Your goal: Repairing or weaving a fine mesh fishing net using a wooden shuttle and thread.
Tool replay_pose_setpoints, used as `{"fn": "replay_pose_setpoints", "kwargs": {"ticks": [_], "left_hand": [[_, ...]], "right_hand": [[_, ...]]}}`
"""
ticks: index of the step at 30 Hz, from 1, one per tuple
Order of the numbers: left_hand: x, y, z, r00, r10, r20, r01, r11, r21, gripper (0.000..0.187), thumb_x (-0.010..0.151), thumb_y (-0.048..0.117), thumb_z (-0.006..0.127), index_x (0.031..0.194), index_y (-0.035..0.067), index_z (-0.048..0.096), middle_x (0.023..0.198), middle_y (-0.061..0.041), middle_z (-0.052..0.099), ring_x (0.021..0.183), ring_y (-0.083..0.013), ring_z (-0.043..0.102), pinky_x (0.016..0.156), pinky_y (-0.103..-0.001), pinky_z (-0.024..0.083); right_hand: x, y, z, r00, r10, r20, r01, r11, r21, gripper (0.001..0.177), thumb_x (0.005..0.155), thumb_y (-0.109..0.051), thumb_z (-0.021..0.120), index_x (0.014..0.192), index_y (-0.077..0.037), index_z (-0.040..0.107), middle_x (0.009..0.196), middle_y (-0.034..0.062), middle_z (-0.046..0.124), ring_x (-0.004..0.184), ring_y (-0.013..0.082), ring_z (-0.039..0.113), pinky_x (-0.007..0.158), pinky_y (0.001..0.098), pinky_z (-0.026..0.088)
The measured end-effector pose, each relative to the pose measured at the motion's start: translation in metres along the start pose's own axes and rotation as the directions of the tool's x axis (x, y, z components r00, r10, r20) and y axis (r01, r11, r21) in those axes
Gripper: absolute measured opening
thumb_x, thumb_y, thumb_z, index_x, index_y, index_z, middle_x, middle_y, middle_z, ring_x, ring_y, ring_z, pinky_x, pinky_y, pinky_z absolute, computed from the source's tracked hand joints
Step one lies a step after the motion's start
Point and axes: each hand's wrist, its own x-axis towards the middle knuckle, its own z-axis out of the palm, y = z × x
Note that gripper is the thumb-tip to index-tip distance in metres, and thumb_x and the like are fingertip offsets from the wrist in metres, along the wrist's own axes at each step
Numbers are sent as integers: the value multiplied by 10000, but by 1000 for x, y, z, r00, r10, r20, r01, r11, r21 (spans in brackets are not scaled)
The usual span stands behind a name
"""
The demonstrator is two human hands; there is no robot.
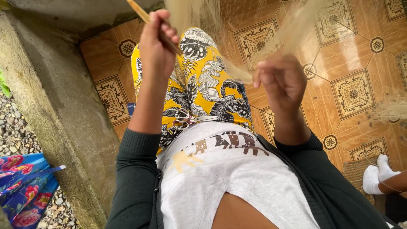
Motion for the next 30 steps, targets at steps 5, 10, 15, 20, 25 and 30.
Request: {"fn": "replay_pose_setpoints", "kwargs": {"ticks": [5, 10, 15, 20, 25, 30], "left_hand": [[-42, -20, 52, 925, 74, 373, -357, 505, 786, 687, 1054, 636, 261, 1038, 161, 757, 802, -25, 575, 771, -141, 557, 732, -311, 443], [-109, -37, 100, 630, -122, 767, -757, 125, 642, 252, 1067, 237, 548, 988, -1, 563, 909, -129, 564, 716, -327, 582, 600, -461, 474], [-76, -3, 75, 661, -203, 723, -555, 516, 653, 272, 1066, 305, 509, 1048, 82, 664, 999, -80, 592, 897, -249, 607, 783, -375, 478], [48, -39, -65, 855, 384, 348, -443, 195, 875, 356, 988, 402, 731, 1037, 94, 559, 990, -76, 537, 868, -177, 591, 741, -288, 557], [130, -123, -171, 992, 53, -112, 101, 175, 979, 1512, 792, 620, 1091, 1634, 286, -120, 1677, -351, -179, 1561, -582, -36, 1233, -666, 108], [147, -114, -139, 986, -161, -42, 40, -18, 999, 629, 911, 577, 812, 1347, 277, 472, 1419, -146, 341, 1319, -373, 298, 1012, -631, 341]], "right_hand": [[11, -2, 1, 999, 17, 36, -5, 950, -312, 308, 1104, -215, 621, 1344, -25, 601, 942, 20, 495, 658, 82, 351, 583, 218, 352], [6, -24, 2, 984, 98, 147, -68, 979, -194, 336, 1016, -341, 641, 1196, -66, 708, 842, -24, 360, 801, 135, 415, 738, 284, 378], [-5, -41, -4, 993, 76, 95, -77, 997, 5, 267, 998, -347, 658, 999, -86, 714, 692, -66, 402, 628, 73, 349, 584, 257, 271], [-6, -53, -11, 993, 55, 103, -76, 972, 220, 325, 955, -362, 698, 898, -43, 706, 671, -47, 352, 624, 93, 360, 545, 250, 260], [-8, -53, -7, 961, -12, 275, -90, 930, 357, 294, 957, -331, 701, 900, -45, 729, 740, -31, 357, 628, 98, 395, 573, 266, 324], [-5, -59, -5, 960, 78, 270, -161, 939, 303, 291, 957, -363, 697, 887, -83, 735, 754, -39, 326, 621, 99, 353, 591, 271, 305]]}}
